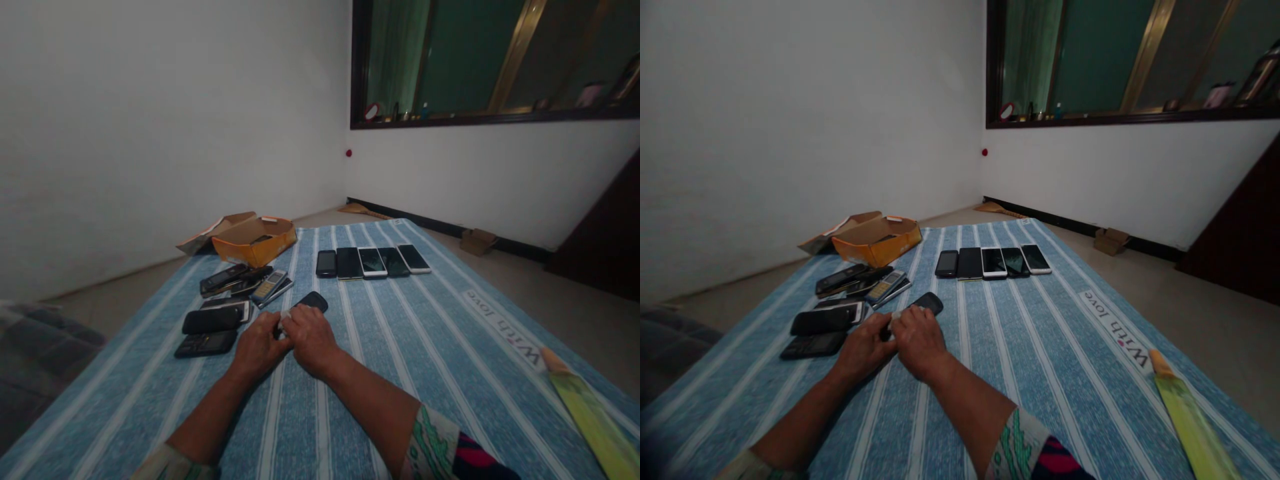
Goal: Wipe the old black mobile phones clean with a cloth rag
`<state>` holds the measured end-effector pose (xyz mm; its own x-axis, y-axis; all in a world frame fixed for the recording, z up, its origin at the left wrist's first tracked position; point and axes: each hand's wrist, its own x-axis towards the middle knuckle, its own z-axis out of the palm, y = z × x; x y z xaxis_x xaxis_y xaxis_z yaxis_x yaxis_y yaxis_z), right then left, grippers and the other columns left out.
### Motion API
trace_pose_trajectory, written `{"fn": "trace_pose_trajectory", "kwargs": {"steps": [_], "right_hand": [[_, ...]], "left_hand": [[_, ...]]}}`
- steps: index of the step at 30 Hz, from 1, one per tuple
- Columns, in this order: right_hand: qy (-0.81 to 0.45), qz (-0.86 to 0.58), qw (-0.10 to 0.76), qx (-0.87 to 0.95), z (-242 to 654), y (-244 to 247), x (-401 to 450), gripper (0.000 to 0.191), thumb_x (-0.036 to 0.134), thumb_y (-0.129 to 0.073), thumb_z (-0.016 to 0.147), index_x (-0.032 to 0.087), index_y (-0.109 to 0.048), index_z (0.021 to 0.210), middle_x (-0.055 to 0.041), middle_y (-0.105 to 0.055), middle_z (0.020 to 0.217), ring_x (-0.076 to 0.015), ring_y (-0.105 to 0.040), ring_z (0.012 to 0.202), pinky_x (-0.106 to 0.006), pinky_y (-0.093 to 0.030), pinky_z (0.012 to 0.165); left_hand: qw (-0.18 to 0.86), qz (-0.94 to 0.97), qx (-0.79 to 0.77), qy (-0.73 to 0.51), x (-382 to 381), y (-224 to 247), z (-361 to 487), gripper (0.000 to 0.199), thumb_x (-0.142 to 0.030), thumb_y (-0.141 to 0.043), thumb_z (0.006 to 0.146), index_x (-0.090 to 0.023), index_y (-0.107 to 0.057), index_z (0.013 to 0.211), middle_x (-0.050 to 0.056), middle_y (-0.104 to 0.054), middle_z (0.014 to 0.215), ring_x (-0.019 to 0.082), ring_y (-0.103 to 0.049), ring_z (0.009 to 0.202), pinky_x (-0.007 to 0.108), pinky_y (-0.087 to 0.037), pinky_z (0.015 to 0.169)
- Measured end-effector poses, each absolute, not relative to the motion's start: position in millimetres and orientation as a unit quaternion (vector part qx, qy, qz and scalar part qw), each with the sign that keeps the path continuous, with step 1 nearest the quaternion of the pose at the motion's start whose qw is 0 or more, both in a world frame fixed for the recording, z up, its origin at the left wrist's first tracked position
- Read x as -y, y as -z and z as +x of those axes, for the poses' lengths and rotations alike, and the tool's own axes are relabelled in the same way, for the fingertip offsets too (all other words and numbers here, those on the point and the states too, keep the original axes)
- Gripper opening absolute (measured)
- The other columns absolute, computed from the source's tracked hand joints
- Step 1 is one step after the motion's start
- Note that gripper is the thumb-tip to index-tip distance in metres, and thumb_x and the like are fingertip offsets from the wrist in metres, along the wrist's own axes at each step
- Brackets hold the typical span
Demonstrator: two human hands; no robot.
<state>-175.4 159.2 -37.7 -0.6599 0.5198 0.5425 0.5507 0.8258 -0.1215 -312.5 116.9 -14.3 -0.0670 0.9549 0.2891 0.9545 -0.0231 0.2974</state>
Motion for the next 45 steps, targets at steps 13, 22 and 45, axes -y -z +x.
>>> {"fn": "trace_pose_trajectory", "kwargs": {"steps": [13,22,45], "right_hand": [[-0.035,-0.378,0.306,0.873,-165,43,-164,0.026,0.014,-0.054,0.088,0.017,-0.061,0.114,-0.0123,-0.061,0.115,-0.0257,-0.049,0.116,-0.041,-0.037,0.101],[-0.037,-0.307,0.302,0.901,-171,43,-164,0.029,0.014,-0.049,0.093,0.019,-0.059,0.119,-0.0098,-0.062,0.117,-0.0236,-0.049,0.118,-0.039,-0.039,0.101],[-0.027,-0.366,0.318,0.874,-176,39,-189,0.019,0.012,-0.051,0.093,0.017,-0.064,0.105,-0.0086,-0.062,0.101,-0.0219,-0.052,0.102,-0.034,-0.041,0.091]], "left_hand": [[0.014,0.671,-0.714,-0.198,-116,17,-314,0.046,-0.049,-0.063,0.074,-0.014,-0.062,0.104,0.005,-0.060,0.086,0.024,-0.061,0.081,0.031,-0.043,0.070],[0.000,0.666,-0.723,-0.183,-115,14,-309,0.027,-0.041,-0.060,0.078,-0.018,-0.062,0.093,0.004,-0.060,0.085,0.021,-0.061,0.081,0.028,-0.042,0.070],[0.025,0.651,-0.731,-0.202,-112,17,-307,0.029,-0.040,-0.071,0.074,-0.019,-0.062,0.092,0.002,-0.059,0.085,0.021,-0.060,0.080,0.028,-0.039,0.068]]}}
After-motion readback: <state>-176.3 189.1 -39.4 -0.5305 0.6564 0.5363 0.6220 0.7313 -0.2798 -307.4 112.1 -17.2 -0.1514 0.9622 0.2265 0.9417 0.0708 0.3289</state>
